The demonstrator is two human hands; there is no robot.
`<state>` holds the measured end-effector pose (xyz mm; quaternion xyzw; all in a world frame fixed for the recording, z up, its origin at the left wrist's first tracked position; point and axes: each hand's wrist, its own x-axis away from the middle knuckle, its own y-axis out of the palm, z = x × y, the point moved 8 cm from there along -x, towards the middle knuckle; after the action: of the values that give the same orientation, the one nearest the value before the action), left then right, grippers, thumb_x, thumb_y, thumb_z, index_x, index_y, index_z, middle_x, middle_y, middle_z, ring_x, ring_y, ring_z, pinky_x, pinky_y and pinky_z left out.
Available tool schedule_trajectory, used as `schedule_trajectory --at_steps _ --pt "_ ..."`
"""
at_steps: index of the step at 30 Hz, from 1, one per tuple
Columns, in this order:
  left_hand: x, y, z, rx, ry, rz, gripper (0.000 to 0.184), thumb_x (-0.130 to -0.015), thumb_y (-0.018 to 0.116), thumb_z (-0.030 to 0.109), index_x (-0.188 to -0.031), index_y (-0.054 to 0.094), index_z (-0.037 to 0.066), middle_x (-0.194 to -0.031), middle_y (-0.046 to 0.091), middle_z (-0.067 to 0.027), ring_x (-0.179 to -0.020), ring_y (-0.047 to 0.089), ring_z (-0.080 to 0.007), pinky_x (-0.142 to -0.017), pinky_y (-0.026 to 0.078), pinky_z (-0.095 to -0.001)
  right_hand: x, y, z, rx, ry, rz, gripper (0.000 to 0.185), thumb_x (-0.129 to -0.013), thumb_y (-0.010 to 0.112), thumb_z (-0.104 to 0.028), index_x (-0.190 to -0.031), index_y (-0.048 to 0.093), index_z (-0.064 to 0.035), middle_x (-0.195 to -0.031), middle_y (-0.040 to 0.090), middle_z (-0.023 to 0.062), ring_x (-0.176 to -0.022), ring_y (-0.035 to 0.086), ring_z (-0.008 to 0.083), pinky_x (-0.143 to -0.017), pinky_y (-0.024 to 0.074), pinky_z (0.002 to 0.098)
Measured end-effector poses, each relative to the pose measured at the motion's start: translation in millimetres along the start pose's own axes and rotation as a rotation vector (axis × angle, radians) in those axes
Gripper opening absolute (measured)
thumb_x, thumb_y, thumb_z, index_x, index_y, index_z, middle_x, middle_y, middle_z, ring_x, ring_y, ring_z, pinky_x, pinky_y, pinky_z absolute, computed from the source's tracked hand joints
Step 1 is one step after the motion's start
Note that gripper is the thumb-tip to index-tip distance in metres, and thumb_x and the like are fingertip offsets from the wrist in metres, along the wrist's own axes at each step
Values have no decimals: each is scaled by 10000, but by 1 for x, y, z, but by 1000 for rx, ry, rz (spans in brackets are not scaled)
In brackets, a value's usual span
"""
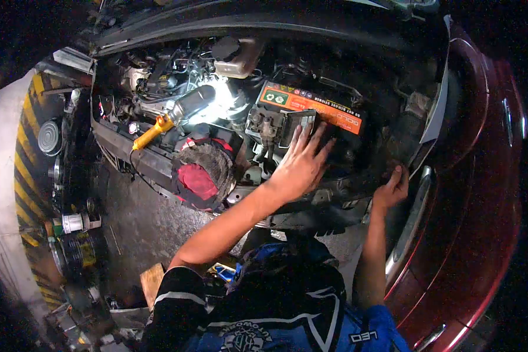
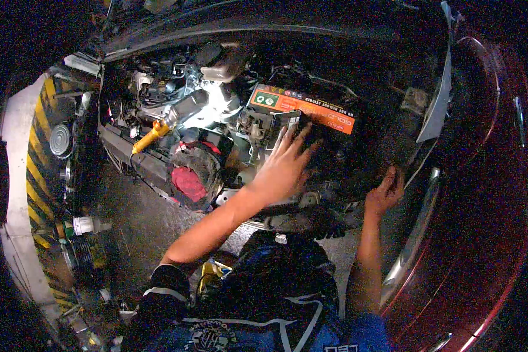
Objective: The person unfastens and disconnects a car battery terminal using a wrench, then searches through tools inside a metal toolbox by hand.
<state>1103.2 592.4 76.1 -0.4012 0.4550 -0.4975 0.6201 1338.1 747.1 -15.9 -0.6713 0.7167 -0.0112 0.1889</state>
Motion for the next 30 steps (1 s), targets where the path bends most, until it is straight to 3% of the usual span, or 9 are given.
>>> schedule_trajectory --at_steps 2,6,10,15,20,22,25,26,30 --pt "12 -9 4 34 15 31 582 -903 626 227 -1436 481 46 -1573 272 -259 -1465 217 -489 -1201 263 -543 -2 1 -2 108 -126 -8 393 -984 597 -291 -1123 654 73 -1172 665 228 -1032 629 335 -939 486 420" --pt "64 -44 -5 364 18 160 430 -868 674 114 -1278 592 13 -1420 486 -229 -1366 419 -454 -1162 330 -556 2 2 3 -10 1 86 388 -991 597 -282 -1090 658 88 -1114 686 216 -982 629 308 -920 488 409" --pt "131 -81 -39 78 -114 324 381 -811 729 112 -1174 644 34 -1294 574 -200 -1278 518 -406 -1111 390 -543 0 1 -9 -95 18 58 389 -992 603 -278 -1064 667 99 -1065 702 202 -944 625 283 -902 485 386" --pt "181 -98 -112 -179 -580 430 668 -879 698 288 -1469 449 99 -1538 354 -228 -1446 303 -403 -1208 182 -548 -4 0 -32 -37 -37 82 340 -1010 556 -233 -1050 669 86 -973 684 123 -885 615 227 -842 475 336" --pt "191 -87 -129 -198 -588 448 490 -846 692 246 -1290 584 70 -1392 514 -199 -1352 426 -381 -1178 258 -524 -10 1 -63 22 -109 -4 338 -1009 512 -214 -1076 669 78 -1016 687 143 -941 619 260 -878 478 366" --pt "196 -85 -128 -183 -600 494 459 -830 698 259 -1229 599 54 -1308 555 -193 -1287 468 -390 -1142 299 -515 9 13 -86 39 -191 -57 325 -1009 508 -214 -1062 669 63 -1002 690 133 -898 624 240 -843 490 350" --pt "200 -86 -127 -192 -605 561 389 -818 703 240 -1122 598 22 -1153 572 -190 -1130 522 -392 -1014 382 -497 49 46 -126 -237 -23 -313 297 -1017 494 -202 -1046 666 39 -976 690 114 -831 622 191 -782 499 315" --pt "202 -87 -127 -193 -614 588 377 -822 704 241 -1107 596 18 -1154 570 -194 -1126 521 -394 -1005 385 -497 64 60 -136 -378 82 -427 288 -1021 488 -197 -1041 664 30 -966 689 107 -808 619 171 -760 501 301" --pt "214 -78 -130 -201 -654 666 343 -837 706 242 -1059 588 8 -1163 560 -211 -1111 518 -402 -971 395 -494 121 86 -162 -307 -32 -741 226 -1014 495 -136 -1042 667 7 -915 676 75 -782 602 122 -703 492 269"
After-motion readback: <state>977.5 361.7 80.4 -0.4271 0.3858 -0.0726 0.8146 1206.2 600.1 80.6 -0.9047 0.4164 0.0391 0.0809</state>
